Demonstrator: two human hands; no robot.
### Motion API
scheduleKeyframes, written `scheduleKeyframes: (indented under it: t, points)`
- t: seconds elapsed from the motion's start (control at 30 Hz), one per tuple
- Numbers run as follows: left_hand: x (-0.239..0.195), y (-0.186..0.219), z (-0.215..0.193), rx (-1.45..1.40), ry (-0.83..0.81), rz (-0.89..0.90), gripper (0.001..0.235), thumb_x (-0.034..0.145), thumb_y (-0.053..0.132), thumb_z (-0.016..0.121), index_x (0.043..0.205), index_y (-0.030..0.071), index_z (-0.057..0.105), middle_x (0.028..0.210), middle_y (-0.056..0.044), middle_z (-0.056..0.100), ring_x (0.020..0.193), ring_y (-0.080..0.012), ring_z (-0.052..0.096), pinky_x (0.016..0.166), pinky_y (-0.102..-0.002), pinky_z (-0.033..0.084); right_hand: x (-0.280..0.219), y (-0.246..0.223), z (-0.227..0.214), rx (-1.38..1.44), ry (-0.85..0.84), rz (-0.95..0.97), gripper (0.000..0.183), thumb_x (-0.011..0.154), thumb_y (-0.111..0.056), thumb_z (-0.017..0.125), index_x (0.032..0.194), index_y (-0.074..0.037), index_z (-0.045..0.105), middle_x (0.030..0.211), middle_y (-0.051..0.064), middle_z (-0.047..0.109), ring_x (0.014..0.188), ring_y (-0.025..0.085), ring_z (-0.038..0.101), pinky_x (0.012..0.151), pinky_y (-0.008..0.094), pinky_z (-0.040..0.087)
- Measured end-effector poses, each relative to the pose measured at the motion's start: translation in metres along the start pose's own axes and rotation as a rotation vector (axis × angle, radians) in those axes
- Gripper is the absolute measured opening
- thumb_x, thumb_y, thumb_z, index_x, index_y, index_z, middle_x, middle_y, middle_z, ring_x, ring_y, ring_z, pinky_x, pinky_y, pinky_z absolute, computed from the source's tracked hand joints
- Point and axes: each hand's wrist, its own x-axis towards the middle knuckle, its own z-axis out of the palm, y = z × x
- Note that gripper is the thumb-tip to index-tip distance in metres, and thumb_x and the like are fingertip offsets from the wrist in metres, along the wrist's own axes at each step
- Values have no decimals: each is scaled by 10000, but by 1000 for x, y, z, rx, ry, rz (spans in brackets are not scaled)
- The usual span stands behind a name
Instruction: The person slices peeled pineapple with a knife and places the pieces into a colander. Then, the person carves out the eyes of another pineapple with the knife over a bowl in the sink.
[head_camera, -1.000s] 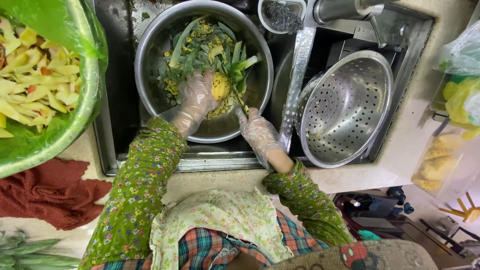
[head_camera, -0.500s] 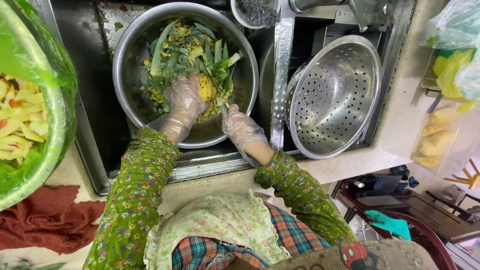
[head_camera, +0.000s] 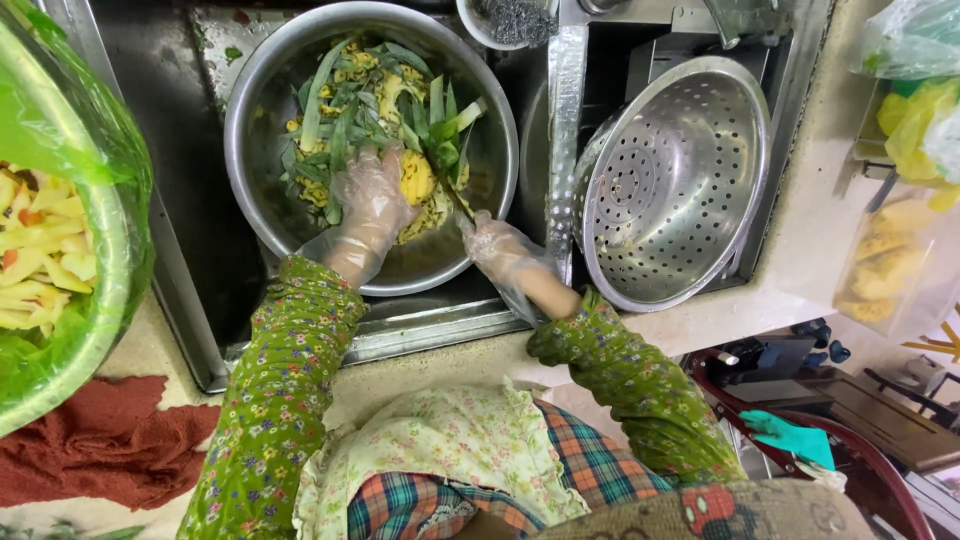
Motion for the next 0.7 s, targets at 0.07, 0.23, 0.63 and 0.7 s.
scheduleKeyframes:
  t: [0.07,0.23,0.63,0.7]
  points:
    - [3,0,5,15,27,7,1141,675,503,906,1574,171,286,1542,-227,332,1412,-471,315,1049,-686,352,23,-5,5,265,49,109,646,1006,38,410,1614,-24,201,1212,261,538,833,250,686,616,319,606]
    - [1,9,-13,33,-37,-53,1142,687,473,898,1600,173,281,1549,-213,354,1438,-457,330,1059,-665,382,79,2,-3,97,282,89,793,802,41,610,1530,7,298,1200,250,540,798,263,652,601,295,563]
    - [-4,12,-35,-33,-59,-18,1111,681,487,910,1574,187,321,1537,-199,397,1395,-430,394,1087,-588,400,80,3,18,105,174,28,576,961,-52,525,1504,79,385,1069,221,636,886,307,686,629,369,557]
    - [-11,11,-44,-24,-60,-26,1123,669,498,918,1567,164,333,1529,-217,403,1390,-413,415,1097,-537,419,92,7,14,-239,172,-160,738,802,-135,650,1449,153,441,1022,188,665,941,301,654,695,352,508]
